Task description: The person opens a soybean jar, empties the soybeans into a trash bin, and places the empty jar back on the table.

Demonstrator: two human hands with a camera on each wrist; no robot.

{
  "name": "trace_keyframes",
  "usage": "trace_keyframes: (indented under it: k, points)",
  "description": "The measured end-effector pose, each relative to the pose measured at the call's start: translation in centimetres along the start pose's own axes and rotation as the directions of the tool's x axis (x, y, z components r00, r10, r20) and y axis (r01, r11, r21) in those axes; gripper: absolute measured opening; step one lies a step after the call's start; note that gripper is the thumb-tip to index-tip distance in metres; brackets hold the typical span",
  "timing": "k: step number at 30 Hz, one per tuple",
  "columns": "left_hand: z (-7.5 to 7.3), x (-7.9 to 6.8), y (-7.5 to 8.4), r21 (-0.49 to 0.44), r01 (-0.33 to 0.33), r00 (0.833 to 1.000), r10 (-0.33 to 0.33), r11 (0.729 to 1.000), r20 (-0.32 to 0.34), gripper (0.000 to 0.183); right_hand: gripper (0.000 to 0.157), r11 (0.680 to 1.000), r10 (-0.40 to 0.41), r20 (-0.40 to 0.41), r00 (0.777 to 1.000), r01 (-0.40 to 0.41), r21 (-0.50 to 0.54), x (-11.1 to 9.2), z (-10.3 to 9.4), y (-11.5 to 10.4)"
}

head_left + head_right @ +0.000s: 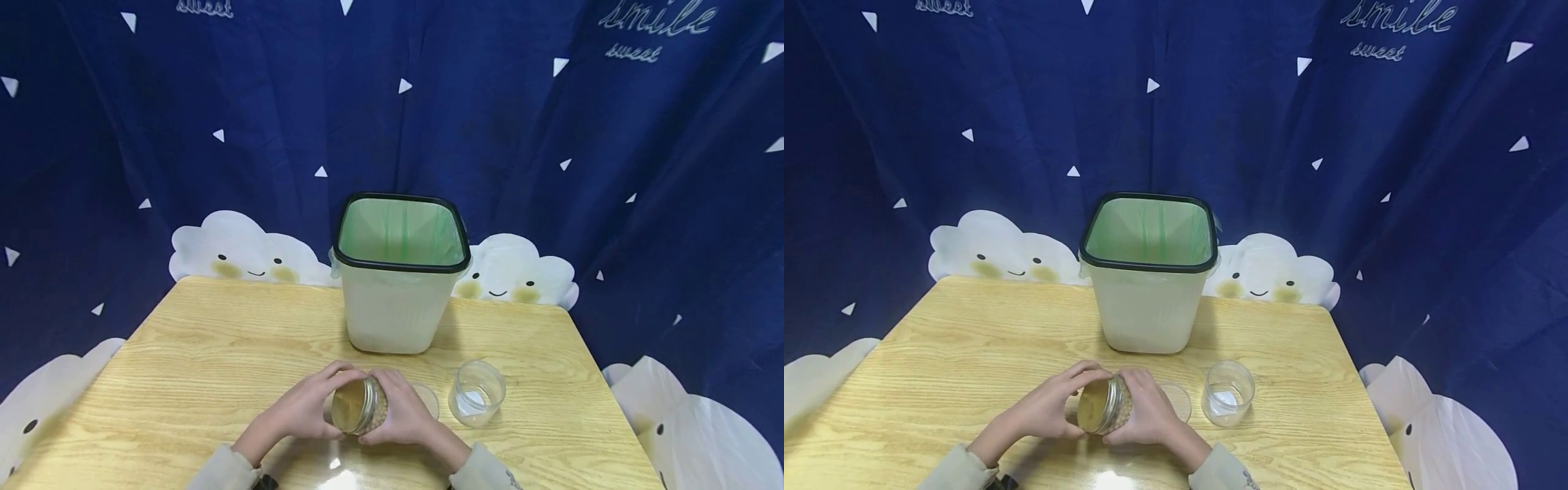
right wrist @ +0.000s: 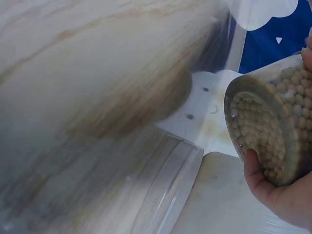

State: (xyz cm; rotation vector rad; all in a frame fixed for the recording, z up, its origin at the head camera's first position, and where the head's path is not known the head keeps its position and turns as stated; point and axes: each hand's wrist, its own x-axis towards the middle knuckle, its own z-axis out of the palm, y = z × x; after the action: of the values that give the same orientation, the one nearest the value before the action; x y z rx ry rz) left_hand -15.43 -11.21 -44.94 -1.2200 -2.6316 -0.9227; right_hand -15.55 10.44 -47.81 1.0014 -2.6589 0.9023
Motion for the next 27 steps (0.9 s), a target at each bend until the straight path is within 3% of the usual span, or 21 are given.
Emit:
trace_keyframes:
  k: [5, 8, 11, 14, 18, 23, 27]
  points:
    - [0.38, -0.09, -0.04, -0.083, 0.101, 0.993, -0.105, 0.991, -0.053, 0.088, 0.092, 0.999, 0.022, -0.018, 1.000, -0.022, -0.032, -0.03, 0.17, -0.27]
    - [0.44, 0.05, -0.06, -0.107, 0.122, 0.989, -0.130, 0.987, -0.076, 0.082, 0.090, 0.999, 0.035, -0.023, 0.999, -0.036, -0.025, 0.02, 0.23, -0.41]
    - [0.26, 0.10, 0.03, -0.074, 0.138, 0.988, -0.142, 0.988, -0.057, 0.089, 0.090, 0.999, 0.048, -0.016, 0.999, -0.048, -0.009, -0.01, 0.26, -0.44]
    - [-0.04, 0.03, 0.15, -0.027, 0.127, 0.992, -0.127, 0.992, 0.005, 0.101, 0.092, 0.998, 0.058, -0.005, 0.998, -0.058, 0.008, -0.14, 0.22, -0.32]
    - [-0.17, -0.04, 0.16, 0.013, 0.045, 0.997, -0.046, 0.999, 0.067, 0.105, 0.094, 0.999, 0.053, 0.002, 0.999, -0.053, 0.014, -0.24, 0.13, -0.08]
    - [0.00, 0.08, 0.03, 0.049, -0.037, 0.999, 0.036, 0.998, 0.029, 0.093, 0.090, 1.000, 0.019, -0.003, 1.000, -0.019, 0.007, -0.17, 0.13, 0.15]
    - [0.08, 0.16, 0.00, 0.016, 0.005, 1.000, -0.005, 1.000, -0.005, 0.094, 0.091, 1.000, 0.012, -0.009, 1.000, -0.012, 0.005, -0.18, 0.10, 0.06]
